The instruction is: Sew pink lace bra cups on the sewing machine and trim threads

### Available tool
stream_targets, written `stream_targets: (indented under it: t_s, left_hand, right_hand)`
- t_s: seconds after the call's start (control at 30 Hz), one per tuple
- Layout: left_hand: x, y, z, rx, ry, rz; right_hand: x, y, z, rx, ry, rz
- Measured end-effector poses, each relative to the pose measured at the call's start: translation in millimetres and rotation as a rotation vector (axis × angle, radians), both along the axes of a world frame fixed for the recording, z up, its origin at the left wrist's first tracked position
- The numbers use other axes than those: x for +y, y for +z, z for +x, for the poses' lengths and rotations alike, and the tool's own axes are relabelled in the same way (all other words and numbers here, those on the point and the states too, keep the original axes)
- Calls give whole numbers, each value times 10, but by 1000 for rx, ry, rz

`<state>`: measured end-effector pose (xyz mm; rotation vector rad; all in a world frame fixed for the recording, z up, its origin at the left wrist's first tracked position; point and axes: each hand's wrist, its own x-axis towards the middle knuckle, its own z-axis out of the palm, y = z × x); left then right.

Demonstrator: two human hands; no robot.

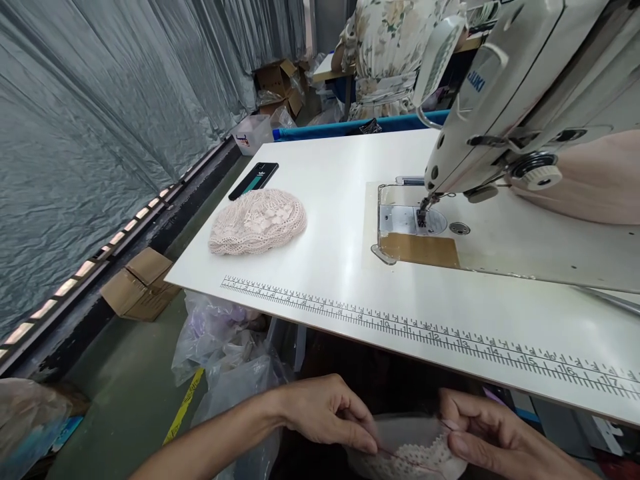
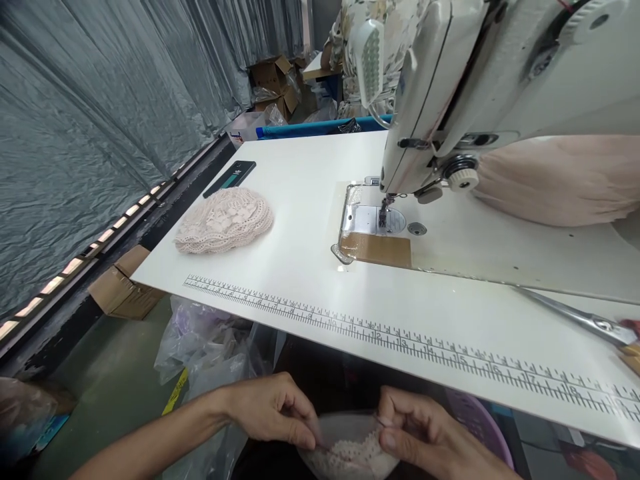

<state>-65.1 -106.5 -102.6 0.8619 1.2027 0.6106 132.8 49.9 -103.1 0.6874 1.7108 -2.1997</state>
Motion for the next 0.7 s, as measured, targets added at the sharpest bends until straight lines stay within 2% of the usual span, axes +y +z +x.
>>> stream_targets:
  t_s: [0.13, 0.23, 0.53, 0.7]
  left_hand:
    - [-32, -8, -14, 10, 19, 30]
    - [-36, 13, -21, -19, 5, 68]
    - [-53, 4, -35, -81, -5, 60]
    - [-68, -2, -9, -129, 14, 38]
  right_hand:
    - [-29, -4, 21, 5, -77, -11]
    - [-38, -3, 36, -8, -82, -10]
    - [-101, -37, 84, -31, -191, -45]
    - [-121, -95, 107, -70, -212, -6]
